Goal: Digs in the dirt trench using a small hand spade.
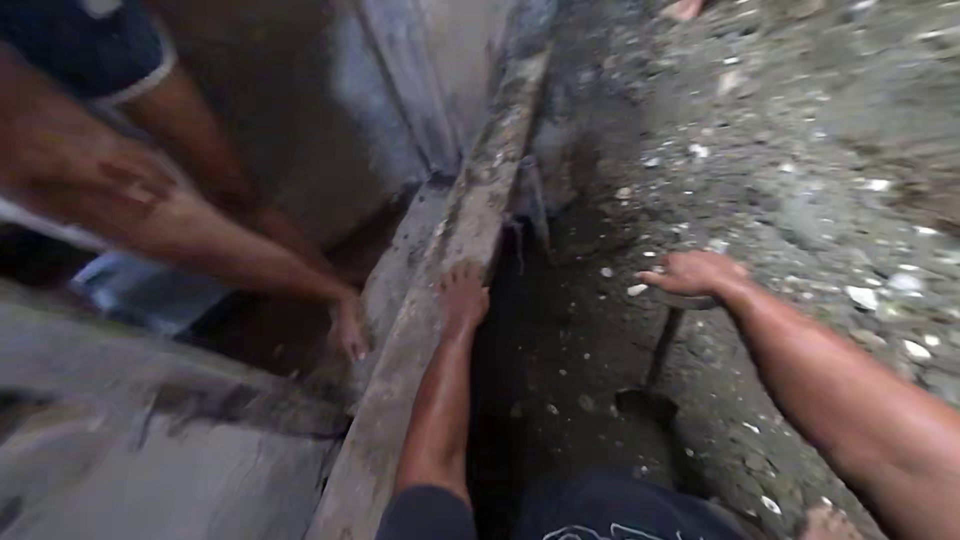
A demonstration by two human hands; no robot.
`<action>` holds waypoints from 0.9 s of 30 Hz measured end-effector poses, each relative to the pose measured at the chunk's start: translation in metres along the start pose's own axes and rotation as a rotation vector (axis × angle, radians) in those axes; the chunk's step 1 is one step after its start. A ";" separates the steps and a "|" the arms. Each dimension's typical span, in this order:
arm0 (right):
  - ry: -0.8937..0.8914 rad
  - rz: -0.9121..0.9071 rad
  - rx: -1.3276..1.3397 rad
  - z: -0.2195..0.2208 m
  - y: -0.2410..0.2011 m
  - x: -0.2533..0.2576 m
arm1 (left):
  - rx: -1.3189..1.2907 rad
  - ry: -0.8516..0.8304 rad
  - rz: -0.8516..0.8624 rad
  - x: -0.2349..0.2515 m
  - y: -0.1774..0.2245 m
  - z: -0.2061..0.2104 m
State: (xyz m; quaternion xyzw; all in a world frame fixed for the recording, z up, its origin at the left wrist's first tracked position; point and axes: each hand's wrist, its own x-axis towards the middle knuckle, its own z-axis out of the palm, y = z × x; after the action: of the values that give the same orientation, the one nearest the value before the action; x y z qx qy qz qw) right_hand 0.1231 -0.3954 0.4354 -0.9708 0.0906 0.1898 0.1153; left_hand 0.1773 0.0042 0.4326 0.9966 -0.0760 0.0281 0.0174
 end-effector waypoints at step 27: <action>-0.302 0.034 0.201 0.074 0.072 -0.162 | 0.018 0.039 0.060 0.047 -0.011 0.005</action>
State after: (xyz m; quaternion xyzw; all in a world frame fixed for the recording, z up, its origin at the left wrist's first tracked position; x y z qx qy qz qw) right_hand -0.0662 -0.4235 0.4180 -0.9132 0.1070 0.3253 0.2210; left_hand 0.2256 0.0080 0.4300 0.9932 -0.1054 0.0488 0.0090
